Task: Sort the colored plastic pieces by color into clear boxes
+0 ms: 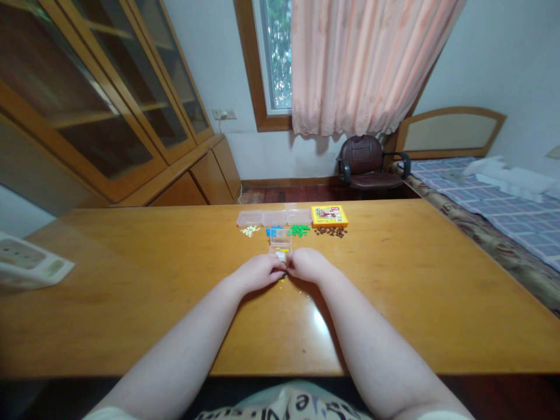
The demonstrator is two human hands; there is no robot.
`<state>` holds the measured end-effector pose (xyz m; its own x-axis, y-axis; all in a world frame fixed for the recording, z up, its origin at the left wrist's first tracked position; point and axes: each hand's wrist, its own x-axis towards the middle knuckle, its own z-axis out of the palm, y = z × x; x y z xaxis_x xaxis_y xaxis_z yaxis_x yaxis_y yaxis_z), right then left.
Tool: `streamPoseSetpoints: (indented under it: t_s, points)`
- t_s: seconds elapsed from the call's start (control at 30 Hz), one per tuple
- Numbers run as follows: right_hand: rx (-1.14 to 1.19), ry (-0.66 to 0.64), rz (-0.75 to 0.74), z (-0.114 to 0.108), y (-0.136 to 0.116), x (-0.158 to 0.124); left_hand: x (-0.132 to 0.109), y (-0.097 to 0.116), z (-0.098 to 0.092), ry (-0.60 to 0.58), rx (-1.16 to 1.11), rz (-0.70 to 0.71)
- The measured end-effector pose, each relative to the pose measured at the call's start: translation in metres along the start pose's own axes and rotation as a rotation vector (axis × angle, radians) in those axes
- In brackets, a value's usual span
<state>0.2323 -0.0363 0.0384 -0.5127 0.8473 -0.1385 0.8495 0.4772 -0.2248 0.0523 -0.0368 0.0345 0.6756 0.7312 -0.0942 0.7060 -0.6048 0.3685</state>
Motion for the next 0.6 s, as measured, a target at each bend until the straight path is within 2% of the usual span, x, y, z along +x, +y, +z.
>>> streamPoseSetpoints:
  t_s: [0.23, 0.4, 0.6]
  points:
    - [0.043, 0.017, -0.031, 0.0, 0.0, -0.001, 0.0, 0.001, 0.001, 0.021, -0.027, -0.031]
    - [0.026, -0.013, -0.021, -0.002, -0.003, 0.0, -0.004, -0.002, -0.006, 0.037, 0.004, -0.073]
    - [0.008, -0.013, -0.006, -0.002, -0.006, -0.001, -0.006, -0.013, -0.011, -0.026, -0.016, -0.095]
